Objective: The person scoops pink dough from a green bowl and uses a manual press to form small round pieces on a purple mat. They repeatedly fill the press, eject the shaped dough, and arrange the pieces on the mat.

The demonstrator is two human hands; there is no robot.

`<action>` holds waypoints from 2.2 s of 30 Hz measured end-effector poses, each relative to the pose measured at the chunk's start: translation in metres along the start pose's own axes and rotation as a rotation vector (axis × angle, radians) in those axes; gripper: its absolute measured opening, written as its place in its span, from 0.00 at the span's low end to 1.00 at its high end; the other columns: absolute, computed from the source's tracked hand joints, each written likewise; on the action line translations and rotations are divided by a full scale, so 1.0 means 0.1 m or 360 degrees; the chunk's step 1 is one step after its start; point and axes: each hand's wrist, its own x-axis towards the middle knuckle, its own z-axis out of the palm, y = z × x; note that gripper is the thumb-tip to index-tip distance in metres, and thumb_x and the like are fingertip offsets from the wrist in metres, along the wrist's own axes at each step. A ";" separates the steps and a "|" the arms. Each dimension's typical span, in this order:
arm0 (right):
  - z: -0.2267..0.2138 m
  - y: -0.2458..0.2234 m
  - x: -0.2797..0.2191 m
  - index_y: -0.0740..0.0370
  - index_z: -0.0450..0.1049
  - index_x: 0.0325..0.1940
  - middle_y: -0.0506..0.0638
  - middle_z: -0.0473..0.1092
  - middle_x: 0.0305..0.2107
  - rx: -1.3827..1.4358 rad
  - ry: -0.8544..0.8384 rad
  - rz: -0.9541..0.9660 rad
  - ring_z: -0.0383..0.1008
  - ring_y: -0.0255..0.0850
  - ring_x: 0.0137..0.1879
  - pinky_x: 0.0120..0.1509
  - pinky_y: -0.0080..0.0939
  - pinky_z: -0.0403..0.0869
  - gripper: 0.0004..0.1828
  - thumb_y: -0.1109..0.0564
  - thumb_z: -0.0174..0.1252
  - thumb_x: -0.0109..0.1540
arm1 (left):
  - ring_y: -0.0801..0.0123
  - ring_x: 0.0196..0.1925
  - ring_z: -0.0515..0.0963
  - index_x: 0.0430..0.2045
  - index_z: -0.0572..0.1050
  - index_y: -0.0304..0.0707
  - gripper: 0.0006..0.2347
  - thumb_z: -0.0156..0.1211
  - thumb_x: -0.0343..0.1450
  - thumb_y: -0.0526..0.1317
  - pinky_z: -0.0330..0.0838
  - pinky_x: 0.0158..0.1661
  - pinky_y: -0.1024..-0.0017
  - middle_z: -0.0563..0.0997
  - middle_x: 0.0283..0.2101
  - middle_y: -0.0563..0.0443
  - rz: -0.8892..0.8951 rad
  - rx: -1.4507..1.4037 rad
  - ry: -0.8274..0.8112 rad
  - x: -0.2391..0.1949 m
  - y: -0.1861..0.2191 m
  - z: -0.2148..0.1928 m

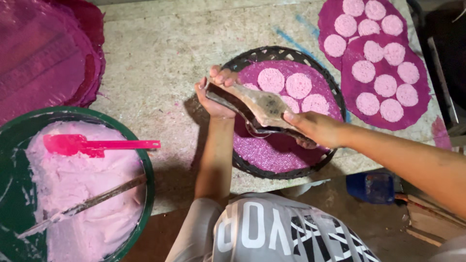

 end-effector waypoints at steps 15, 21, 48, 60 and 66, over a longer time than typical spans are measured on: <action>-0.05 -0.03 -0.09 0.64 0.75 0.39 0.60 0.72 0.20 -0.0350 0.0480 -0.0083 0.76 0.50 0.27 0.35 0.51 0.73 0.39 0.27 0.37 0.65 | 0.69 0.41 0.71 0.39 0.69 0.44 0.12 0.54 0.76 0.51 0.77 0.57 0.58 0.69 0.35 0.57 -0.0035 -0.0091 -0.0124 0.29 -0.24 -0.28; 0.17 0.02 0.12 0.68 0.74 0.38 0.54 0.69 0.17 -0.0072 0.0343 -0.0255 0.71 0.43 0.21 0.27 0.46 0.71 0.41 0.27 0.35 0.66 | 0.70 0.41 0.70 0.37 0.69 0.45 0.10 0.52 0.74 0.49 0.77 0.53 0.61 0.69 0.34 0.59 -0.0108 0.0116 -0.0114 0.27 0.09 -0.22; 0.32 0.48 0.33 0.69 0.72 0.51 0.55 0.62 0.21 0.0433 0.0423 -0.0455 0.62 0.44 0.23 0.27 0.49 0.62 0.32 0.35 0.45 0.69 | 0.57 0.54 0.76 0.41 0.74 0.35 0.25 0.46 0.69 0.60 0.72 0.53 0.59 0.77 0.48 0.45 -0.0164 0.0868 0.0344 0.21 0.17 0.05; 1.09 1.51 0.02 0.60 0.55 0.76 0.52 0.68 0.33 0.1571 0.1019 -0.1483 0.68 0.40 0.35 0.39 0.38 0.67 0.56 0.15 0.38 0.62 | 0.45 0.60 0.64 0.71 0.51 0.43 0.50 0.79 0.53 0.42 0.60 0.56 0.50 0.67 0.64 0.40 -0.1205 0.3918 -0.0721 -0.48 -0.27 0.77; 1.08 2.11 -0.20 0.67 0.59 0.71 0.55 0.67 0.36 0.1522 0.1238 -0.1284 0.66 0.43 0.37 0.39 0.42 0.64 0.59 0.12 0.35 0.62 | 0.46 0.59 0.66 0.70 0.54 0.39 0.48 0.78 0.53 0.41 0.62 0.54 0.52 0.69 0.63 0.41 -0.1035 0.3883 -0.0779 -0.62 -0.33 0.89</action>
